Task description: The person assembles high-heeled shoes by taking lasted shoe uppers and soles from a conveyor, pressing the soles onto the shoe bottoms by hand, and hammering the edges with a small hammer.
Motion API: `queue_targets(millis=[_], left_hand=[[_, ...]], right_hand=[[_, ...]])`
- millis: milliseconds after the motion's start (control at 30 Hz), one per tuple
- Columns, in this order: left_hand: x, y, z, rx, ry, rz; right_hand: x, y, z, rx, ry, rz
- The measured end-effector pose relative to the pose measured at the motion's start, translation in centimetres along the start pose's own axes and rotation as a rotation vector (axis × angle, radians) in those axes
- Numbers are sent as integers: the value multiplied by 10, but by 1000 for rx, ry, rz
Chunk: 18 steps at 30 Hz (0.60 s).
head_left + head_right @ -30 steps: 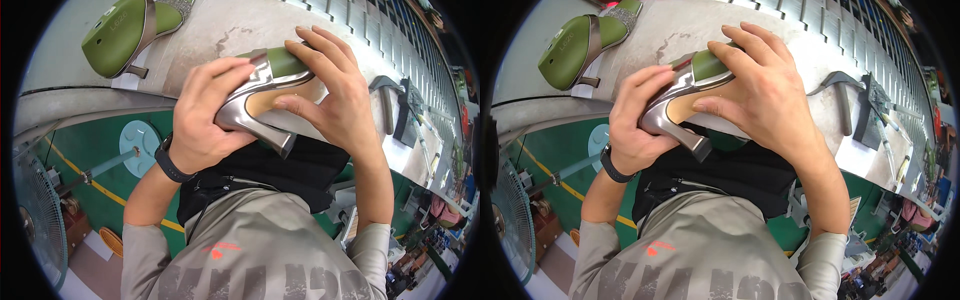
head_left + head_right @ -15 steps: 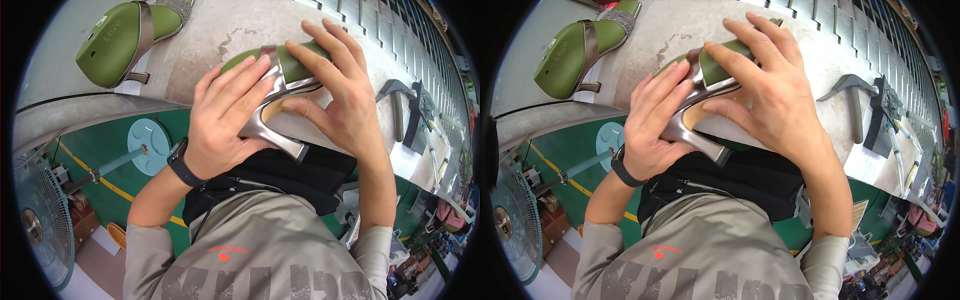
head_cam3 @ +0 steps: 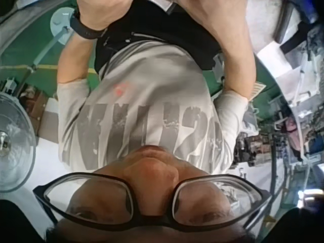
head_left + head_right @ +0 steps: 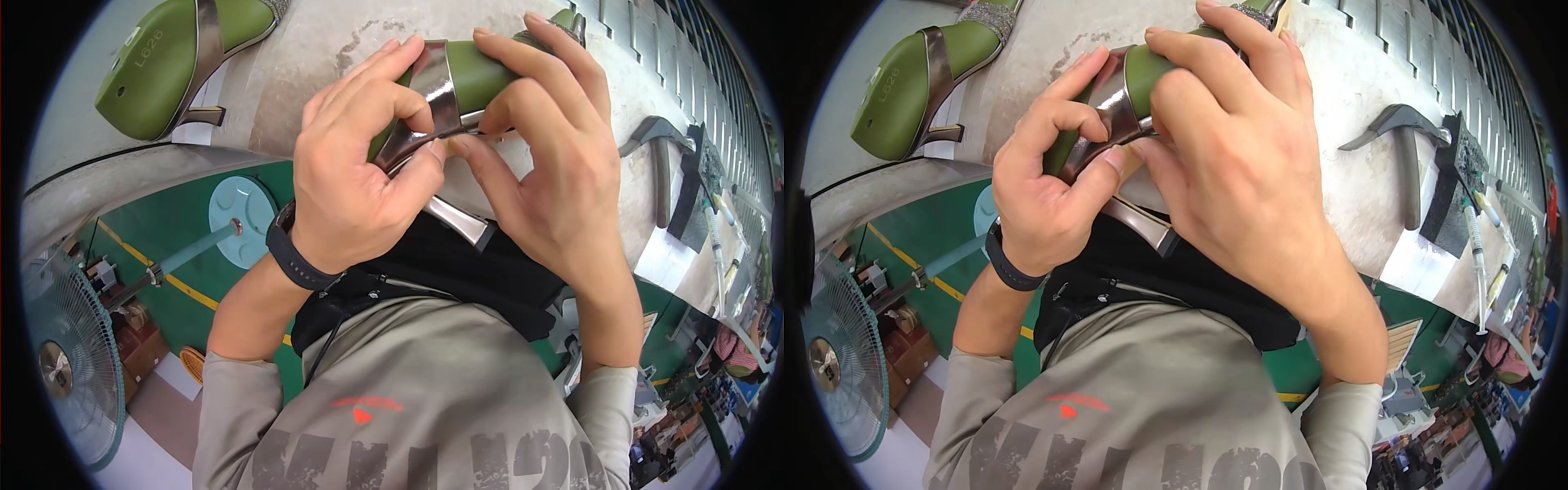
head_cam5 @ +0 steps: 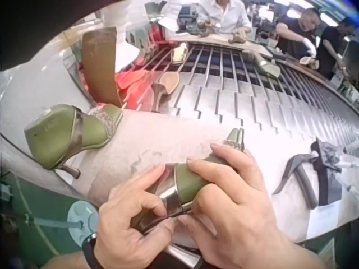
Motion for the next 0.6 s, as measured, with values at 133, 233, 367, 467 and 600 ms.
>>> queue_targets(millis=[133, 233, 367, 467, 600], left_hand=[[0, 7, -5, -21, 80, 85], [2, 7, -16, -95, 85, 94], [-1, -1, -29, -241, 112, 91], [-3, -5, -36, -283, 125, 115], [-3, -11, -38, -190, 284, 215]], right_hand=[[2, 13, -8, -38, -85, -227], [9, 22, -2, -1, -165, -141], [14, 22, 5, 65, -222, -201], [15, 24, 3, 19, -196, -136], [16, 24, -4, -59, -225, -69]])
Point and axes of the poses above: each hand's wrist, its own z-axis away from the middle knuckle, its own y-axis out of the back of the hand, x = y × z, the point moved 7 cm from there along -z, towards the middle knuckle, and after that the axes turned 12 degrees about z, right-handed, at the moved point
